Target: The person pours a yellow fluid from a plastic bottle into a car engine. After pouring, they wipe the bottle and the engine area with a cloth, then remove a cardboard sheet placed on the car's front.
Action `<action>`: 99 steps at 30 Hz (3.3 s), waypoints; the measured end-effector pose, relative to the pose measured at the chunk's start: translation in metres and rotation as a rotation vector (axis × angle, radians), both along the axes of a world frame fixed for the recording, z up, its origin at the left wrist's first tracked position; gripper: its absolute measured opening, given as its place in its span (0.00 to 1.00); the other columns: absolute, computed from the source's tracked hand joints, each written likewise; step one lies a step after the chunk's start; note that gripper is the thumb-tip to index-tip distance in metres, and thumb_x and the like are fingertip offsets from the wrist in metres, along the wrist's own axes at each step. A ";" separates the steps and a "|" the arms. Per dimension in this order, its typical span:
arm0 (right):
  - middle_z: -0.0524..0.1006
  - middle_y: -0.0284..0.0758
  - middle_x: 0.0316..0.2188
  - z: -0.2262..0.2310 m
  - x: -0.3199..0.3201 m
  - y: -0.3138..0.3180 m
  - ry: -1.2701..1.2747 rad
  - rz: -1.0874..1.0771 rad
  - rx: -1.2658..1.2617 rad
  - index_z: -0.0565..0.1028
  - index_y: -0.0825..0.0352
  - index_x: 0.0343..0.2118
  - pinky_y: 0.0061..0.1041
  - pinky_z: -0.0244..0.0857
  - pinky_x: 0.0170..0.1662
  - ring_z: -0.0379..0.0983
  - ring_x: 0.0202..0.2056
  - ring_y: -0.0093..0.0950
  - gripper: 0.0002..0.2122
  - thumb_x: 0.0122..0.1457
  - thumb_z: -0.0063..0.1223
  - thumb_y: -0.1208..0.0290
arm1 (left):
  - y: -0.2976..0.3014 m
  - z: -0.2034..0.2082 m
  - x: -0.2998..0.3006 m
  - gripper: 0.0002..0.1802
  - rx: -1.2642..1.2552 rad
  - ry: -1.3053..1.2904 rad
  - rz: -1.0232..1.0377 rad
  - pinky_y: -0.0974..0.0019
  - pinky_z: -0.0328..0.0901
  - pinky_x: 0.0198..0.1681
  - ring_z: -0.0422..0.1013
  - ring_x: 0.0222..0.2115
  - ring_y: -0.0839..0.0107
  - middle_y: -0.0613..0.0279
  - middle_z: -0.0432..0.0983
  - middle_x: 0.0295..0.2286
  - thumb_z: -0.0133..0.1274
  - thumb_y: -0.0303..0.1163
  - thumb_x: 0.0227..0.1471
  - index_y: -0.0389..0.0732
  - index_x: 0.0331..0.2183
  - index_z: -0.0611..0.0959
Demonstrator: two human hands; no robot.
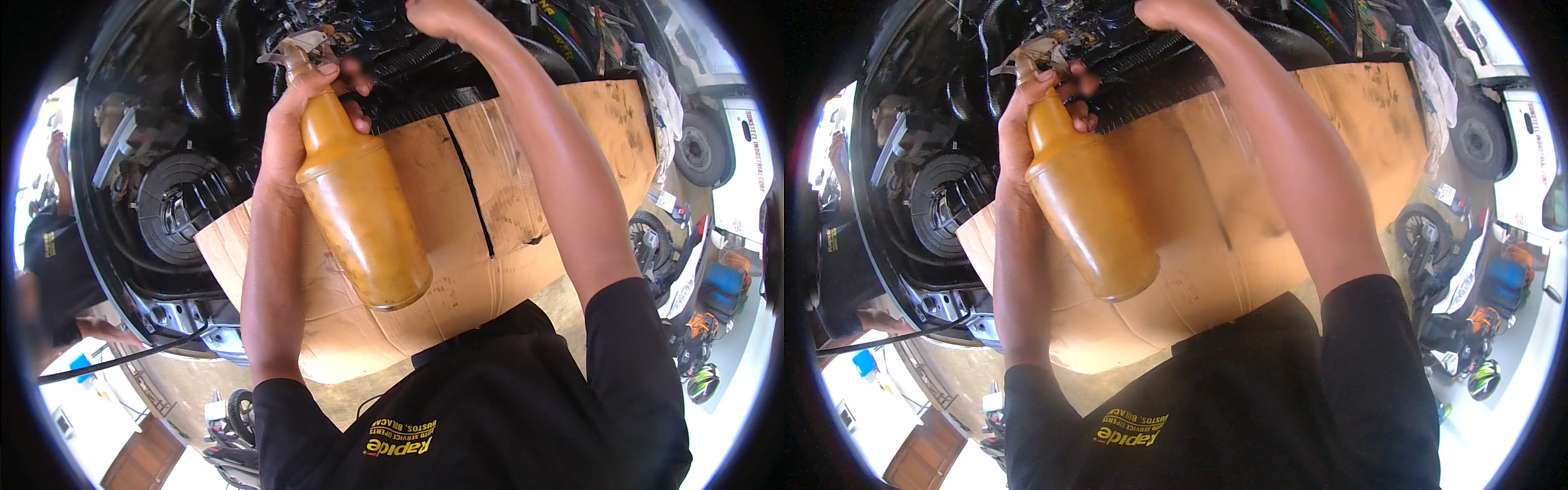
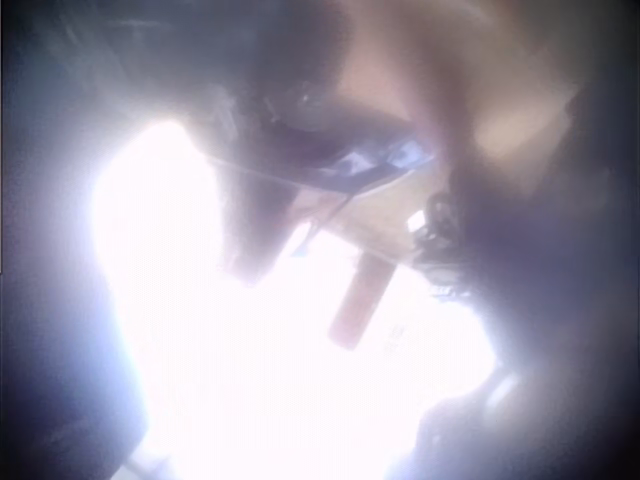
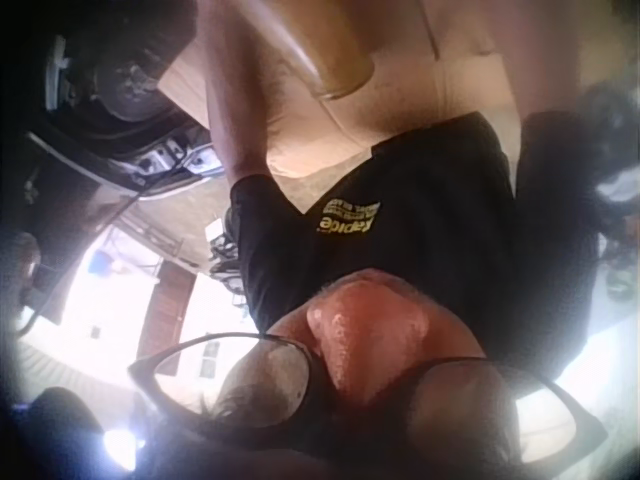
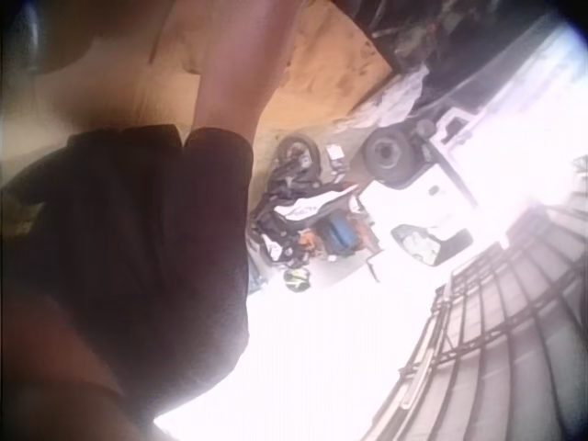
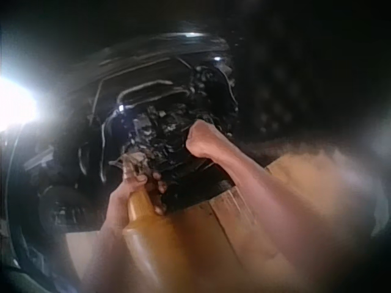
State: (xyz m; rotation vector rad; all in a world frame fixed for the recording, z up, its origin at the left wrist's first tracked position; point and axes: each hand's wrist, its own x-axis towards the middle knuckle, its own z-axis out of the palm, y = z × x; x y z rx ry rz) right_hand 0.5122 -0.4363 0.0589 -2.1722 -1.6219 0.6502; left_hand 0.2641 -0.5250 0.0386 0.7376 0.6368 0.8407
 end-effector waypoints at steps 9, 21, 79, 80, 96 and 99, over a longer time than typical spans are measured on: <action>0.86 0.56 0.44 -0.010 0.008 0.004 -0.081 0.118 0.123 0.85 0.68 0.46 0.47 0.77 0.53 0.85 0.49 0.49 0.12 0.62 0.59 0.70 | 0.000 0.001 -0.005 0.22 -0.017 -0.037 -0.007 0.61 0.74 0.31 0.78 0.26 0.67 0.57 0.80 0.39 0.60 0.45 0.62 0.40 0.50 0.80; 0.85 0.38 0.38 -0.014 0.003 -0.095 -0.497 0.359 0.517 0.87 0.56 0.51 0.44 0.78 0.43 0.84 0.40 0.44 0.12 0.67 0.60 0.70 | 0.000 0.002 -0.007 0.25 0.003 -0.023 -0.004 0.61 0.76 0.33 0.81 0.28 0.66 0.55 0.81 0.39 0.61 0.44 0.64 0.36 0.53 0.79; 0.87 0.46 0.34 -0.009 -0.032 -0.051 -0.456 0.367 0.353 0.88 0.57 0.50 0.48 0.79 0.42 0.87 0.39 0.47 0.13 0.66 0.58 0.70 | -0.003 0.007 -0.018 0.20 -0.039 -0.083 0.025 0.61 0.80 0.30 0.82 0.27 0.69 0.61 0.82 0.35 0.65 0.43 0.62 0.38 0.45 0.82; 0.87 0.45 0.34 -0.007 -0.029 -0.058 -0.523 0.371 0.346 0.88 0.56 0.51 0.47 0.79 0.42 0.86 0.38 0.47 0.13 0.67 0.58 0.70 | -0.002 0.008 -0.020 0.19 -0.035 -0.069 0.026 0.61 0.80 0.30 0.82 0.27 0.69 0.61 0.82 0.35 0.65 0.43 0.62 0.38 0.45 0.82; 0.83 0.34 0.32 -0.040 -0.022 -0.054 -0.613 0.416 0.529 0.86 0.48 0.55 0.42 0.78 0.33 0.84 0.32 0.41 0.15 0.67 0.60 0.69 | -0.004 0.009 -0.013 0.23 -0.054 -0.062 0.011 0.62 0.78 0.31 0.81 0.26 0.68 0.60 0.82 0.37 0.66 0.43 0.61 0.39 0.50 0.80; 0.84 0.35 0.32 -0.038 -0.032 -0.041 -0.591 0.441 0.547 0.87 0.48 0.53 0.41 0.79 0.34 0.84 0.32 0.41 0.14 0.68 0.60 0.69 | -0.003 0.005 -0.019 0.23 -0.052 -0.077 0.039 0.62 0.78 0.32 0.81 0.26 0.67 0.59 0.82 0.37 0.65 0.42 0.61 0.39 0.51 0.80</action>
